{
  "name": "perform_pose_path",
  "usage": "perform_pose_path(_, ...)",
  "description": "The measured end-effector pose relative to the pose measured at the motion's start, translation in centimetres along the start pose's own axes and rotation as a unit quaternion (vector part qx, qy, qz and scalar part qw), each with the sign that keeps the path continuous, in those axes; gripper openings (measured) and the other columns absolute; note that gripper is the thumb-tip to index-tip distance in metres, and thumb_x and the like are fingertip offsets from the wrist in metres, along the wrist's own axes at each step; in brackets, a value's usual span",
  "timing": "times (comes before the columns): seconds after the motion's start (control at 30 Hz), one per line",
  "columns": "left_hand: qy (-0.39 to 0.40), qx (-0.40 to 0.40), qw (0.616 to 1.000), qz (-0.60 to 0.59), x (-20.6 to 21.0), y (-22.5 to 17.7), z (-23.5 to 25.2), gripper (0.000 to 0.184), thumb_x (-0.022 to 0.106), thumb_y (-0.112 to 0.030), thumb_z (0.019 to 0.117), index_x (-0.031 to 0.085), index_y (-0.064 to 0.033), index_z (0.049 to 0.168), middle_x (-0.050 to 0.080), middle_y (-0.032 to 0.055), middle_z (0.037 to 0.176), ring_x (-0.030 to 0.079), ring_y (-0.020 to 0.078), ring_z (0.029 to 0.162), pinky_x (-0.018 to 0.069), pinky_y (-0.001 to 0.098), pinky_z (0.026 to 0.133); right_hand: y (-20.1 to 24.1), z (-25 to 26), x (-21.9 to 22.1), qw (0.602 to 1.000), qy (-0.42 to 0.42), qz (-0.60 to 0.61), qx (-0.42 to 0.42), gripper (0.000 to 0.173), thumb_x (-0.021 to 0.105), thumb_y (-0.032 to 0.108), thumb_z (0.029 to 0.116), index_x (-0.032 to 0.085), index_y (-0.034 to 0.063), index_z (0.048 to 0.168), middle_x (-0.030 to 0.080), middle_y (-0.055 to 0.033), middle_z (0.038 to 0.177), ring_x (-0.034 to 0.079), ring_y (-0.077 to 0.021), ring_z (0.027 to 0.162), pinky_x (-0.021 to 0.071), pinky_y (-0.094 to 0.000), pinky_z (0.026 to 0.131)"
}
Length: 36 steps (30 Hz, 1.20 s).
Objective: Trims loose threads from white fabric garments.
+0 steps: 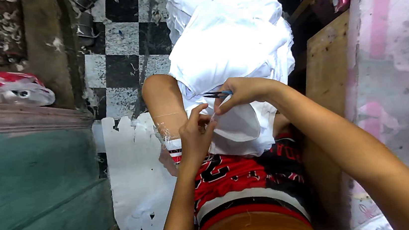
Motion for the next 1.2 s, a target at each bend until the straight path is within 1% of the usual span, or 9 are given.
perform_pose_path(0.13, 0.052, 0.007, 0.995, -0.08, -0.5, 0.6, 0.5, 0.04, 0.071, 0.0, 0.0917, 0.059, 0.0004, 0.13, 0.071, 0.0076, 0.096, 0.068, 0.0078, 0.077, 0.0588, 0.024, 0.069, 0.1, -0.5, -0.3, 0.997, 0.041, -0.041, 0.041, 0.02, 0.069, 0.018, 0.0995, 0.071, 0.0026, 0.087, 0.058, 0.0003, 0.068, 0.048, -0.0035, 0.059, 0.0401, -0.024, 0.057)
perform_pose_path(0.3, 0.029, 0.035, 0.997, -0.068, -0.8, 0.7, 0.7, 0.016, 0.07, -0.005, 0.0941, 0.072, 0.0018, 0.108, 0.072, 0.0067, 0.097, 0.067, 0.0031, 0.078, 0.0574, 0.0192, 0.071, -0.3, 0.0, -0.2, 0.998, 0.042, 0.028, 0.045, 0.034, 0.062, 0.018, 0.1035, 0.059, 0.0059, 0.072, 0.051, 0.0036, 0.059, 0.042, -0.0008, 0.049, 0.0316, -0.0194, 0.047)
perform_pose_path(0.4, -0.021, 0.061, 0.998, -0.004, -0.9, 0.1, 0.5, 0.012, 0.074, -0.009, 0.0919, 0.077, -0.0005, 0.101, 0.068, 0.0128, 0.112, 0.067, 0.0091, 0.092, 0.0577, 0.0211, 0.079, 0.3, -0.2, 0.0, 0.998, 0.043, 0.006, 0.049, 0.037, 0.059, 0.018, 0.105, 0.057, 0.0056, 0.07, 0.049, 0.0031, 0.058, 0.041, -0.0015, 0.049, 0.0304, -0.02, 0.047)
perform_pose_path(0.5, -0.082, 0.135, 0.982, 0.105, -0.8, -1.3, 0.0, 0.007, 0.075, -0.008, 0.0894, 0.08, -0.0038, 0.091, 0.07, 0.0148, 0.105, 0.063, 0.0204, 0.094, 0.0504, 0.0305, 0.085, 0.8, -0.3, 0.1, 0.997, 0.041, -0.039, 0.05, 0.038, 0.058, 0.019, 0.1055, 0.057, 0.0052, 0.07, 0.045, 0.0024, 0.058, 0.037, -0.0033, 0.049, 0.0277, -0.0222, 0.049)
perform_pose_path(0.63, -0.074, 0.185, 0.965, 0.173, -0.4, -2.6, -0.3, 0.009, 0.066, -0.003, 0.0933, 0.074, -0.0014, 0.089, 0.066, 0.0146, 0.098, 0.06, 0.0264, 0.093, 0.0483, 0.0346, 0.086, 1.1, -0.1, 0.4, 0.998, 0.039, -0.04, 0.039, 0.039, 0.06, 0.017, 0.1038, 0.055, 0.0062, 0.067, 0.042, 0.0037, 0.056, 0.035, -0.0032, 0.048, 0.0263, -0.0224, 0.048)
perform_pose_path(0.8, -0.07, 0.221, 0.964, 0.13, -0.7, -3.0, -0.6, 0.011, 0.062, 0.004, 0.0914, 0.072, 0.0022, 0.088, 0.068, 0.0165, 0.097, 0.063, 0.0278, 0.101, 0.049, 0.0329, 0.094, 2.0, 0.0, 0.9, 0.995, 0.033, -0.079, 0.052, 0.036, 0.06, 0.017, 0.1042, 0.056, 0.0049, 0.071, 0.042, 0.0022, 0.06, 0.036, -0.0055, 0.051, 0.0284, -0.025, 0.051)
perform_pose_path(1.0, -0.06, 0.191, 0.977, 0.071, -0.9, -2.1, -0.7, 0.012, 0.06, 0.004, 0.0919, 0.071, 0.0045, 0.088, 0.071, 0.0155, 0.096, 0.067, 0.0212, 0.098, 0.0526, 0.0288, 0.092, 1.7, 0.4, 1.2, 0.994, 0.015, -0.094, 0.047, 0.035, 0.06, 0.019, 0.1042, 0.059, 0.0043, 0.072, 0.044, 0.0015, 0.061, 0.038, -0.0069, 0.053, 0.0303, -0.0271, 0.053)
perform_pose_path(1.1, -0.048, 0.073, 0.996, 0.03, -0.9, -0.4, -0.6, 0.015, 0.058, -0.004, 0.0996, 0.07, 0.0037, 0.098, 0.071, 0.0096, 0.093, 0.068, 0.0088, 0.086, 0.0564, 0.0238, 0.081, 1.6, 0.4, 1.2, 0.986, -0.026, -0.15, -0.067, 0.029, 0.06, 0.02, 0.1041, 0.067, 0.0014, 0.082, 0.052, -0.0025, 0.068, 0.047, -0.0134, 0.063, 0.0376, -0.0366, 0.061)
perform_pose_path(1.2, -0.048, 0.012, 0.999, -0.011, -1.1, 0.5, -0.7, 0.016, 0.056, -0.01, 0.103, 0.067, 0.0025, 0.101, 0.069, 0.0046, 0.089, 0.064, 0.0009, 0.077, 0.0548, 0.0183, 0.073, 2.2, -1.5, 0.3, 0.954, -0.133, -0.224, -0.15, 0.038, 0.059, 0.038, 0.1036, 0.072, 0.0038, 0.112, 0.07, -0.0119, 0.097, 0.067, -0.0265, 0.09, 0.0522, -0.0506, 0.078)
Point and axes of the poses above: each hand's wrist, its own z-axis towards the middle knuckle, its own x-axis out of the palm, y = z × x, the point moved 6 cm from there along z, towards the middle knuckle
